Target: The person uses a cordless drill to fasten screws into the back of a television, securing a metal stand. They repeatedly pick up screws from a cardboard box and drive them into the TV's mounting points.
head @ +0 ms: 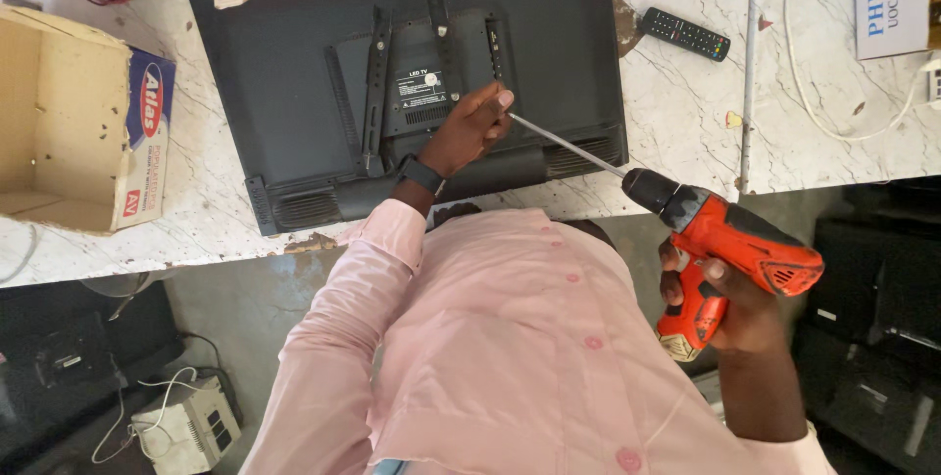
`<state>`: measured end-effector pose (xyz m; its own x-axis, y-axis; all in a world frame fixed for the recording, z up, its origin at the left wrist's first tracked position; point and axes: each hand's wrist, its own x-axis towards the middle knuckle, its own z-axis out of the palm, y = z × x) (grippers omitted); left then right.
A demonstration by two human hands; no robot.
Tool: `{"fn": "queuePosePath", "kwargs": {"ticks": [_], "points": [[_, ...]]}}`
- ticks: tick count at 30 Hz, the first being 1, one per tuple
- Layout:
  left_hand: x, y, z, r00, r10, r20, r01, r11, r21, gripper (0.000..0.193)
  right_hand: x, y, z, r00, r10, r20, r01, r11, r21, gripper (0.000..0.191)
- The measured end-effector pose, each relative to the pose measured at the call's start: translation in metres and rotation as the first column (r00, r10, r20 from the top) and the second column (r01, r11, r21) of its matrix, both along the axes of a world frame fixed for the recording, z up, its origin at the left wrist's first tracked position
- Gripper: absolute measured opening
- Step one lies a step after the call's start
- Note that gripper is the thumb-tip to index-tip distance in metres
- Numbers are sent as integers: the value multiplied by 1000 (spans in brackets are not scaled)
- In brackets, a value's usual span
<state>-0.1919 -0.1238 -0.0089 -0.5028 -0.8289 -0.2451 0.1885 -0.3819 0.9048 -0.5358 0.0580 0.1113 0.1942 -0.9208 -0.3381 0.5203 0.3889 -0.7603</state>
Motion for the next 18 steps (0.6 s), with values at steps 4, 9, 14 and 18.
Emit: {"fn": "queuePosePath", "kwargs": {"ticks": [4, 9, 14, 18], "points": [[-1, -3, 4, 999, -21, 38, 22, 1000, -22, 34, 2, 0, 0, 1000, -22, -23, 22, 1000, 16, 44], [0, -4, 0, 994, -83, 76, 80, 996, 30, 35, 4, -3, 9, 994, -33, -106, 34, 999, 12, 44], [2, -8, -4, 991, -95, -92, 110, 976, 186, 41, 12, -8, 19, 979, 22, -201, -40, 995, -87, 55], [7, -6, -2, 983, -86, -164, 114, 979, 171, 39, 15, -14, 20, 968, 52, -244, -84, 989, -123, 79]]}}
